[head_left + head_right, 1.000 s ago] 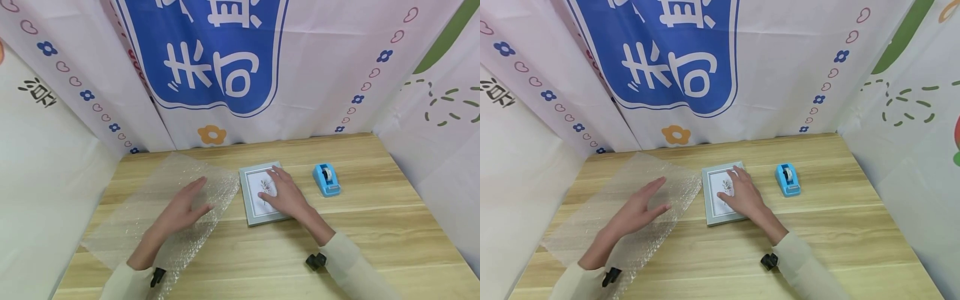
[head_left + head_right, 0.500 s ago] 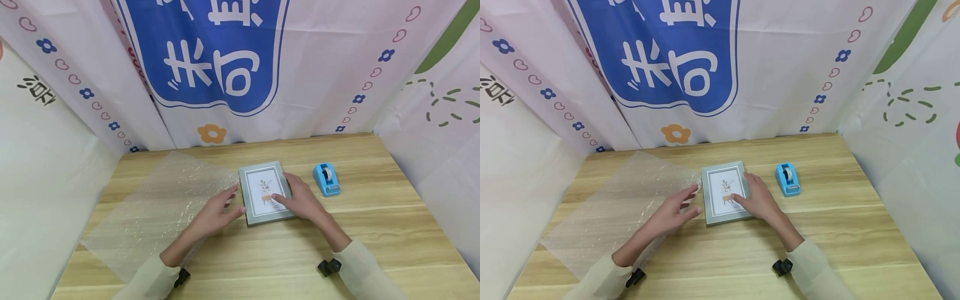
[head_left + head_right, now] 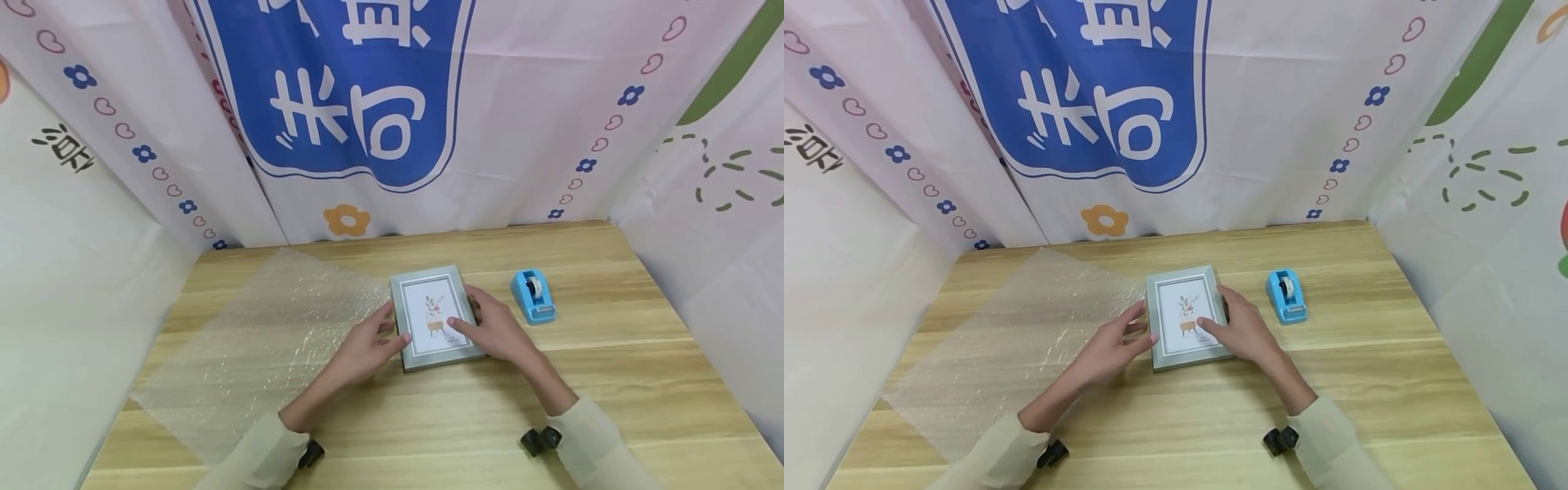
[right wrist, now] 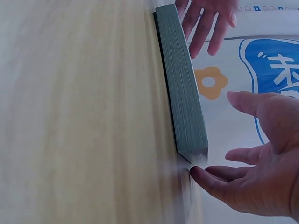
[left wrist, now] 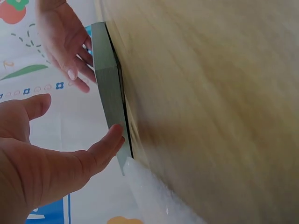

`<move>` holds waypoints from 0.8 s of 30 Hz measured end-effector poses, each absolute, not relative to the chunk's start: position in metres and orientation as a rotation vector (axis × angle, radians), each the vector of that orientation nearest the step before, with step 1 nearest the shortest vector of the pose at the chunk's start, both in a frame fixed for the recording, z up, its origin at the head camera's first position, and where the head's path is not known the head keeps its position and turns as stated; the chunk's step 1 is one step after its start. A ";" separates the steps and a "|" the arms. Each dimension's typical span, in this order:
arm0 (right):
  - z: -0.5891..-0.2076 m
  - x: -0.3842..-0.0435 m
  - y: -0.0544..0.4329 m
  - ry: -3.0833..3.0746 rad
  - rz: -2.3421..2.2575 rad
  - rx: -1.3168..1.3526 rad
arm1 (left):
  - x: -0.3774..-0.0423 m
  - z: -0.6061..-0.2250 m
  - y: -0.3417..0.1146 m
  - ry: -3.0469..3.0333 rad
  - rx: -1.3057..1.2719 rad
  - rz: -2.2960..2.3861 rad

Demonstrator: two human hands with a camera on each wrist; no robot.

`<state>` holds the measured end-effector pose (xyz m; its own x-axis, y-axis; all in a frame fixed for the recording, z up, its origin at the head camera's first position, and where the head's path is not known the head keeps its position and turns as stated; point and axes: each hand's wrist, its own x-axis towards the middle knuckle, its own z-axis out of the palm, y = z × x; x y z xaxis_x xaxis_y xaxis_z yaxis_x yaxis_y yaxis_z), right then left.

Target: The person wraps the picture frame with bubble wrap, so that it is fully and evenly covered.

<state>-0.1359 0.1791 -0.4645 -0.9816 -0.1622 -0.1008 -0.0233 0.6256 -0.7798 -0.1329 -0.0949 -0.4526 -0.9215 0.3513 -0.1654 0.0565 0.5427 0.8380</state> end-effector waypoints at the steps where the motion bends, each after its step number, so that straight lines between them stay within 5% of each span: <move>1: -0.465 -0.136 0.179 2.678 -1.289 -0.151 | -0.134 -0.454 -0.094 2.465 0.337 1.334; 24: -0.460 -0.131 0.188 2.621 -1.425 0.051 | -0.136 -0.464 -0.083 2.243 0.158 1.771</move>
<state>-0.1306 0.1879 -0.4600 -0.9871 -0.0450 -0.1537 0.1045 0.5460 -0.8313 -0.1357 -0.0829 -0.4641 -0.9552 0.2554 -0.1495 -0.0863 0.2430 0.9662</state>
